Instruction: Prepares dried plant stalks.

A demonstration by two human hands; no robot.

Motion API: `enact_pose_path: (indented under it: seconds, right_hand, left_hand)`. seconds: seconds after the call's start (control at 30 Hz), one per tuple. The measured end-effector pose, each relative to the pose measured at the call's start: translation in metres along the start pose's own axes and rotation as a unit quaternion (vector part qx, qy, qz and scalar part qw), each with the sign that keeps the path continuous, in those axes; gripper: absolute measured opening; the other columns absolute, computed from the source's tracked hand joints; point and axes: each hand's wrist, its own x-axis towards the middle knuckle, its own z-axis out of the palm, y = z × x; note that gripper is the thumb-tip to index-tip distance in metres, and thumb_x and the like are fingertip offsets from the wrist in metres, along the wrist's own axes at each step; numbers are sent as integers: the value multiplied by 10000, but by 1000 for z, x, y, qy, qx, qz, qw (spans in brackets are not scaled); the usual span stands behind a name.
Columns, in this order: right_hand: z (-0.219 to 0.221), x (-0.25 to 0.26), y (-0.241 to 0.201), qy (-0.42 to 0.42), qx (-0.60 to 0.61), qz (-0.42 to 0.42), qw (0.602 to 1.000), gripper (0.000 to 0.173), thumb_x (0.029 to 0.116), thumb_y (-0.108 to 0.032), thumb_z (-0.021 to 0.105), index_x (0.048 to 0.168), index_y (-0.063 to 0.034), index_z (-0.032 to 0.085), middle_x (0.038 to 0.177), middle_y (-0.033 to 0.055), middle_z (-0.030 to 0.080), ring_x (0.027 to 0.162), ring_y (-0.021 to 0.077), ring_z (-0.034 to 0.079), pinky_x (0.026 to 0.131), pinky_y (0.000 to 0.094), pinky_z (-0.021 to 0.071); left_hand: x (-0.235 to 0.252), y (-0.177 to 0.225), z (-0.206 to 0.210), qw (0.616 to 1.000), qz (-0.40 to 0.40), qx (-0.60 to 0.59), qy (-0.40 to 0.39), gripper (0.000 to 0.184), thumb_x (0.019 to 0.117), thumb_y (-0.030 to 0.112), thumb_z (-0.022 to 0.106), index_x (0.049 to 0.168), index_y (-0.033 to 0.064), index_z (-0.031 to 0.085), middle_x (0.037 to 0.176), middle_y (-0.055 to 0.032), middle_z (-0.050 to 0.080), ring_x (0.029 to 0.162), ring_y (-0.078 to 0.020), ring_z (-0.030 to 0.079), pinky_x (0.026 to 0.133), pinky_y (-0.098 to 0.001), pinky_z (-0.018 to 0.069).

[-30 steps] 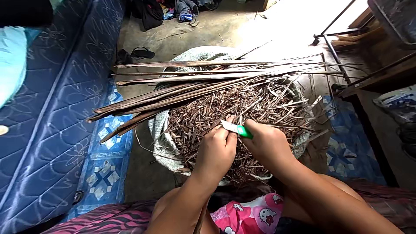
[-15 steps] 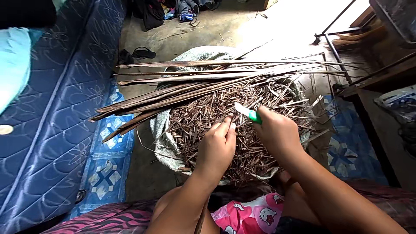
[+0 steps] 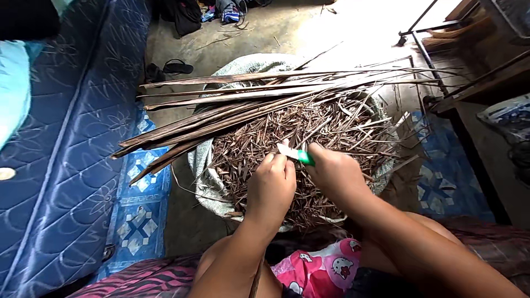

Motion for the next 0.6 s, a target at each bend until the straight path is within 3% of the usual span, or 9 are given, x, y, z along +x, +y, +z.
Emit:
enact_pose_path:
  seconds: [0.07,0.17,0.23,0.27,0.33,0.43,0.5,0.57,0.6]
  right_hand:
    - [-2,8,8,7,-15,27,1000,118,963,-117,658,917,-9,648,719,178,659,702,398,701,572,544,518]
    - [7,-3,-1,86,-16,-30,996,107,905,-109,683,870,-13,655,669,151,640,626,355,692,513,492,522]
    - [17,-8,-6,135,-20,-74,988,86,853,-112,699,829,-35,669,636,120,633,586,309,688,477,438,516]
    - [19,-7,-4,131,-18,-74,988,88,859,-104,700,826,-34,657,634,122,625,584,314,683,476,442,511]
    - [14,4,6,92,-18,-31,995,94,913,-86,681,865,-13,646,655,156,626,610,366,683,493,502,511]
    - [-1,20,22,70,-20,47,996,97,974,-92,645,947,1,642,719,198,650,670,426,688,541,570,513]
    - [-11,21,23,93,-16,56,994,97,972,-94,655,940,-8,623,699,180,626,645,401,669,523,548,493]
    - [-10,13,16,121,-2,19,993,99,927,-84,685,900,-13,621,647,147,598,588,363,646,488,513,478]
    - [-5,8,11,124,9,-8,992,110,898,-86,702,871,-15,622,624,134,588,563,345,640,474,499,479]
  left_hand:
    - [1,0,-1,1000,8,10,10,298,1005,151,546,1129,-7,766,846,-121,711,691,-217,678,618,-379,556]
    - [1,1,-1,1000,5,10,20,227,957,105,569,1019,7,764,858,-129,721,729,-236,704,637,-399,565]
    - [1,2,-4,1000,-2,-4,2,366,930,71,557,1246,31,738,952,-145,765,793,-257,737,701,-426,584]
    - [0,1,-5,1000,3,-8,5,359,939,85,542,1229,35,747,945,-133,769,782,-235,731,692,-400,578]
    - [0,-2,-3,1000,15,-17,19,269,992,149,533,1052,24,763,828,-93,706,694,-175,660,621,-330,532]
    - [1,-4,-9,999,10,-34,11,356,1020,177,523,1291,47,714,844,-88,736,689,-150,655,648,-307,535]
    - [2,-5,-12,999,4,-43,12,370,1020,185,518,1321,71,700,826,-65,733,682,-116,646,648,-273,526]
    - [1,-5,-13,998,5,-52,18,349,1010,177,520,1259,55,732,821,-60,725,677,-93,631,638,-249,512]
    - [0,-4,-13,998,8,-56,24,305,1002,169,530,1136,39,770,819,-62,721,675,-84,628,632,-242,507]
